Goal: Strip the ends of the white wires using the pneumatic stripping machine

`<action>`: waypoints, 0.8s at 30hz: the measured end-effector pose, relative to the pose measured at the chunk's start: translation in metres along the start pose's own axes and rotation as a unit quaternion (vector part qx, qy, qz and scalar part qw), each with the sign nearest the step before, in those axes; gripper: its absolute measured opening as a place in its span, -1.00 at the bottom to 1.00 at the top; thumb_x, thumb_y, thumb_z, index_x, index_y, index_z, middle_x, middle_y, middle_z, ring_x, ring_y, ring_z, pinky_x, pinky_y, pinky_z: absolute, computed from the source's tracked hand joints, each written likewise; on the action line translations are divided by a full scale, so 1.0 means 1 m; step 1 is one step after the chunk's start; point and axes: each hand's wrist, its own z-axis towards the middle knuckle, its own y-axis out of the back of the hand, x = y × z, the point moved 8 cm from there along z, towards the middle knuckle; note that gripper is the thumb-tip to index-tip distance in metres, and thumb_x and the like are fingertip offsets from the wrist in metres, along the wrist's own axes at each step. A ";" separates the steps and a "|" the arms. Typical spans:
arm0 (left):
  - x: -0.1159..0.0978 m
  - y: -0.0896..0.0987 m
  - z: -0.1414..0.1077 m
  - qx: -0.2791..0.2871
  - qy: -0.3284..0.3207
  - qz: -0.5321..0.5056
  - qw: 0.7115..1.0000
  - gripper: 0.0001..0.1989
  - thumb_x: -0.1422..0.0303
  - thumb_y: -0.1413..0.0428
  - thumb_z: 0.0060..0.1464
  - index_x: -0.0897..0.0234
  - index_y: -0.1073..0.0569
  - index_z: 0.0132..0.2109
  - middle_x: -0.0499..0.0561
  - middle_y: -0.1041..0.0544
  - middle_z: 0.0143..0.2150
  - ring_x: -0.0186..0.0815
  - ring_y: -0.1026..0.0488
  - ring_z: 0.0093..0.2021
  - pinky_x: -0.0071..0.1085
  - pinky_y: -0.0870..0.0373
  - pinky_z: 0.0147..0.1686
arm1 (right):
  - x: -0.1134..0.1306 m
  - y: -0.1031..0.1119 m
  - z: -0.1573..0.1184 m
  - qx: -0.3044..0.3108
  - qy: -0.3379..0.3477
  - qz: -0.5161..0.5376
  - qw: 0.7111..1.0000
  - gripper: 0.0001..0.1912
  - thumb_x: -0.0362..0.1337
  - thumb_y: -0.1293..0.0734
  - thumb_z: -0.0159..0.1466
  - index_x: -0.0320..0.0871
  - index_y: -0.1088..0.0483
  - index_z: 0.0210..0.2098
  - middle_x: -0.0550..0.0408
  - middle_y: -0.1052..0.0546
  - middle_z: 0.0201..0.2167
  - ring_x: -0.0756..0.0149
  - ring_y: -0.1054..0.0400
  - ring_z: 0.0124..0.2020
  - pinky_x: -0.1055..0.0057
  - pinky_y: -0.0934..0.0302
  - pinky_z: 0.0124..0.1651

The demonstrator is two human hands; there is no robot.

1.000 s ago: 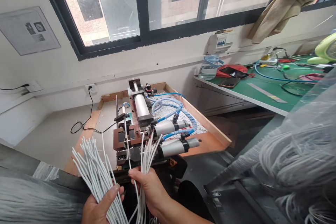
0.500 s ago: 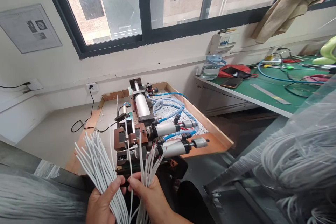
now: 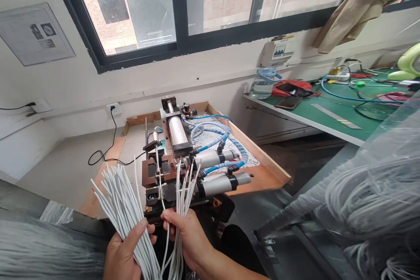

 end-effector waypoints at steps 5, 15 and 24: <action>0.010 0.002 -0.001 0.011 0.005 0.025 1.000 -0.73 0.44 -0.29 -0.42 0.41 -0.47 -0.43 0.07 -0.53 -0.53 -0.23 -0.46 -0.48 -0.35 -0.40 -0.43 | -0.004 -0.011 -0.002 0.052 -0.032 0.034 0.998 -0.77 -0.24 -0.40 -0.13 -0.29 -0.32 -0.65 0.23 -0.26 -0.75 0.56 -0.07 -0.71 0.57 0.03 -0.63; 0.039 -0.003 -0.003 0.107 0.053 0.065 0.991 -0.71 0.35 -0.27 -0.36 0.45 -0.49 -0.40 0.12 -0.53 -0.54 -0.18 -0.45 -0.50 -0.32 -0.36 -0.45 | -0.013 -0.009 -0.012 0.094 -0.012 0.010 0.995 -0.70 -0.14 -0.40 -0.11 -0.23 -0.30 -0.58 0.23 -0.28 -0.77 0.48 -0.12 -0.72 0.52 -0.06 -0.64; 0.038 0.020 -0.001 -0.014 0.061 0.087 0.994 -0.73 0.40 -0.28 -0.40 0.41 -0.44 -0.44 0.11 -0.51 -0.60 -0.11 -0.48 -0.49 -0.25 -0.38 -0.41 | -0.018 0.016 -0.014 0.075 0.033 -0.080 0.993 -0.70 -0.11 -0.37 -0.05 -0.28 -0.40 -0.58 0.15 -0.33 -0.71 0.44 -0.16 -0.63 0.49 0.00 -0.51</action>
